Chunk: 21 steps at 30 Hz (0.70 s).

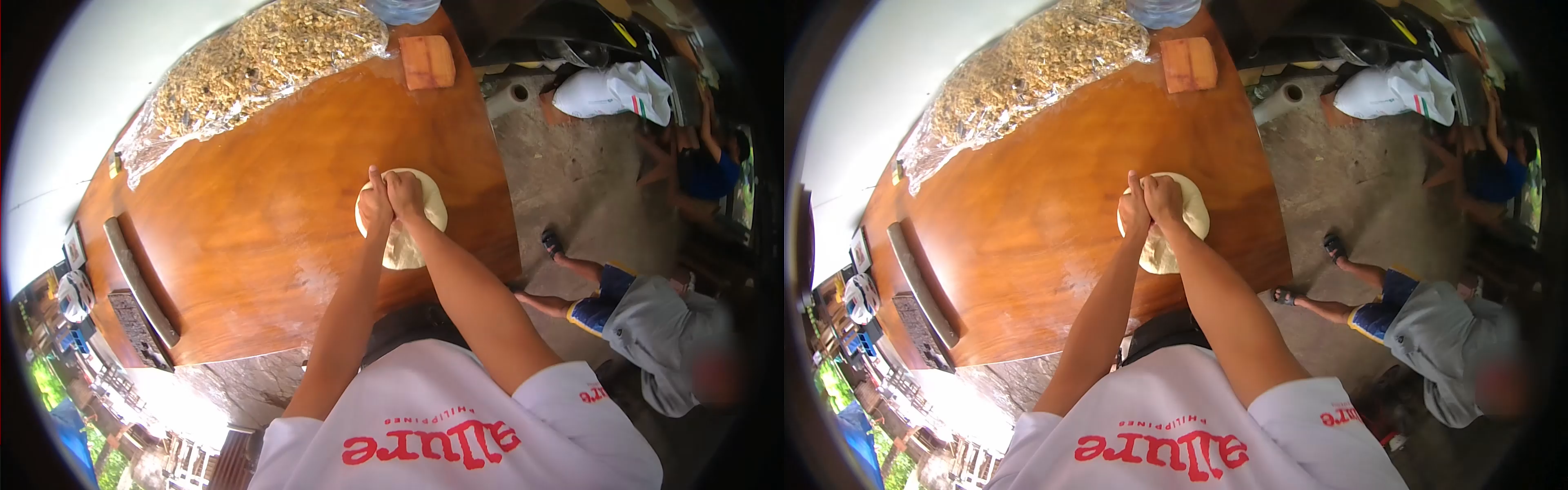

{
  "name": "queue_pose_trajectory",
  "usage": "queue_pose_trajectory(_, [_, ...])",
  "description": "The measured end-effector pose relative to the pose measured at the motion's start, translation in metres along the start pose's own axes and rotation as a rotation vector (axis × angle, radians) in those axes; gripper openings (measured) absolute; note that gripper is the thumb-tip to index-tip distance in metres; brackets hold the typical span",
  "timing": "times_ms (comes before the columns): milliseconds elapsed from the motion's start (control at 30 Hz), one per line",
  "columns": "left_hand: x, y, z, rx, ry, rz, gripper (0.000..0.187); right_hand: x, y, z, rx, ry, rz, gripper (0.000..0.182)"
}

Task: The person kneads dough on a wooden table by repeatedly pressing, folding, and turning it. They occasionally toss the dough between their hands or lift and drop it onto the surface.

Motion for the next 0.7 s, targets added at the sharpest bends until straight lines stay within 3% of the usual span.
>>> queue_pose_trajectory(33, [-0.006, 0.003, -0.004, 0.004, -0.02, -0.001, 0.083, -0.006, 0.006, -0.004, -0.021, 0.125, 0.068, 0.038])
queue_pose_trajectory(133, [-0.02, 0.014, -0.007, -0.08, -0.175, 0.078, 0.074, -0.027, 0.017, -0.01, 0.047, 0.242, 0.063, 0.036])
queue_pose_trajectory(167, [-0.024, 0.015, -0.011, -0.169, -0.356, 0.072, 0.066, -0.026, 0.023, -0.017, 0.057, 0.268, 0.073, 0.036])
queue_pose_trajectory(200, [-0.038, 0.021, -0.017, -0.25, -0.53, 0.058, 0.058, -0.031, 0.019, -0.016, 0.043, 0.258, -0.108, 0.036])
queue_pose_trajectory(233, [-0.056, 0.032, -0.027, -0.257, -0.539, 0.053, 0.058, -0.042, 0.02, -0.01, 0.022, 0.24, -0.287, 0.036])
queue_pose_trajectory(267, [-0.075, 0.037, -0.027, -0.184, -0.629, -0.043, 0.049, -0.048, 0.03, -0.014, -0.076, 0.365, -0.343, 0.031])
queue_pose_trajectory(333, [-0.102, 0.049, -0.039, -0.117, -0.737, -0.133, 0.043, -0.054, 0.072, -0.018, -0.145, 0.414, -0.184, 0.027])
queue_pose_trajectory(367, [-0.119, 0.055, -0.044, -0.025, -1.064, -0.059, 0.04, -0.061, 0.092, -0.023, -0.209, 0.447, -0.048, 0.023])
queue_pose_trajectory(400, [-0.14, 0.059, -0.053, 0.075, -1.384, 0.026, 0.041, -0.071, 0.097, -0.02, -0.207, 0.465, -0.041, 0.023])
queue_pose_trajectory(467, [-0.15, 0.064, -0.08, 0.107, -1.345, 0.017, 0.042, -0.089, 0.115, -0.003, -0.353, 0.454, 0.251, 0.022])
queue_pose_trajectory(500, [-0.148, 0.061, -0.091, 0.146, -1.292, -0.011, 0.045, -0.101, 0.11, 0.006, -0.355, 0.464, 0.255, 0.022])
queue_pose_trajectory(567, [-0.145, 0.069, -0.079, 0.17, -1.352, 0.041, 0.052, -0.149, 0.096, 0.001, -0.309, 0.944, 0.38, 0.024])
queue_pose_trajectory(633, [-0.128, 0.076, -0.064, 0.15, -0.71, -0.373, 0.056, -0.156, 0.09, 0.013, -0.488, 0.964, 0.307, 0.027])
queue_pose_trajectory(667, [-0.118, 0.082, -0.051, 0.085, -0.821, -0.237, 0.055, -0.139, 0.093, 0.015, -0.377, 0.727, 0.142, 0.028])
queue_pose_trajectory(700, [-0.103, 0.079, -0.045, 0.079, -0.815, -0.234, 0.055, -0.123, 0.092, 0.018, -0.268, 0.484, -0.017, 0.03])
Point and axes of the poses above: each hand's wrist, its own x-axis towards the middle knuckle, its own y-axis out of the back of the hand, z = x × y, the point moved 7 cm from there along x, towards the middle knuckle, and after that the axes turned 13 degrees about z, right-handed, at the moved point
